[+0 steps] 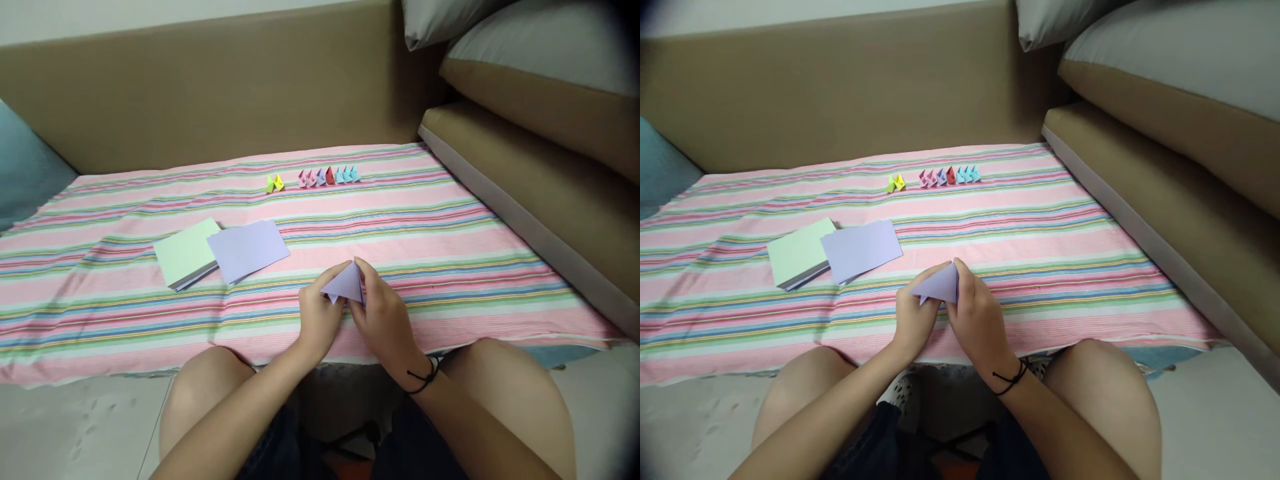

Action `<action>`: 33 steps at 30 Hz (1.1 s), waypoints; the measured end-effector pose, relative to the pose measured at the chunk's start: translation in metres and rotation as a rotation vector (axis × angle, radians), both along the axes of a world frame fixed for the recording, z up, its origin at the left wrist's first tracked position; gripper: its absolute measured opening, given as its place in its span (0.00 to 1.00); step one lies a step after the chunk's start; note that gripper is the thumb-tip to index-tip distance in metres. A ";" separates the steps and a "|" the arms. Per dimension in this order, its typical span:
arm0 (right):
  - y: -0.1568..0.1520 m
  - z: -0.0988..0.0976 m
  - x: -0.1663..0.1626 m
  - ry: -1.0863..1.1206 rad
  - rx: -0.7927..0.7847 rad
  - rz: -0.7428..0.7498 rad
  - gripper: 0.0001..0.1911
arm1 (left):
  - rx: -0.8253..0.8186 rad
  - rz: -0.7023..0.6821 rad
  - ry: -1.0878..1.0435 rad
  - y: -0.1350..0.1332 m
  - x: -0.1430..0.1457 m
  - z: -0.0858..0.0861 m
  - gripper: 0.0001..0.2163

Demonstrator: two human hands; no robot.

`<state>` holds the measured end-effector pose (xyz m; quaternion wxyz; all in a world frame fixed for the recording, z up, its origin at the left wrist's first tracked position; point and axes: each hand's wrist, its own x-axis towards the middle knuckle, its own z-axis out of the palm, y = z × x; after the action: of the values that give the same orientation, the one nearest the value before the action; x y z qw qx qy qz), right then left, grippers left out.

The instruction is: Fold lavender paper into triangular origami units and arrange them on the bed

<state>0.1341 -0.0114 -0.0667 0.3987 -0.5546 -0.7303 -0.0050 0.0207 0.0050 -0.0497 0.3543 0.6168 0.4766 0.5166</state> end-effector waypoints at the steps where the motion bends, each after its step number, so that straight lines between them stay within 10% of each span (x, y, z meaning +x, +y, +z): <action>1: 0.000 0.002 0.002 0.019 -0.022 0.003 0.26 | 0.034 -0.007 0.034 0.001 -0.002 0.000 0.22; 8: 0.004 0.020 0.024 0.466 -0.295 0.164 0.24 | 0.074 -0.141 0.016 0.013 -0.014 0.003 0.19; 18: 0.018 0.036 0.053 0.928 -0.680 0.562 0.16 | -0.328 -0.607 -0.130 0.023 -0.039 0.034 0.21; 24: 0.018 0.043 0.067 0.935 -0.951 0.766 0.16 | -0.324 -0.391 -0.049 0.026 -0.036 0.025 0.12; 33: 0.021 0.020 0.050 1.018 -0.881 0.517 0.17 | -0.429 -0.353 -0.192 0.021 -0.024 0.015 0.19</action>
<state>0.1837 0.0100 -0.0463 0.4172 -0.4069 -0.4962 0.6435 -0.0037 0.0264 -0.0348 0.6044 0.5495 0.4247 0.3904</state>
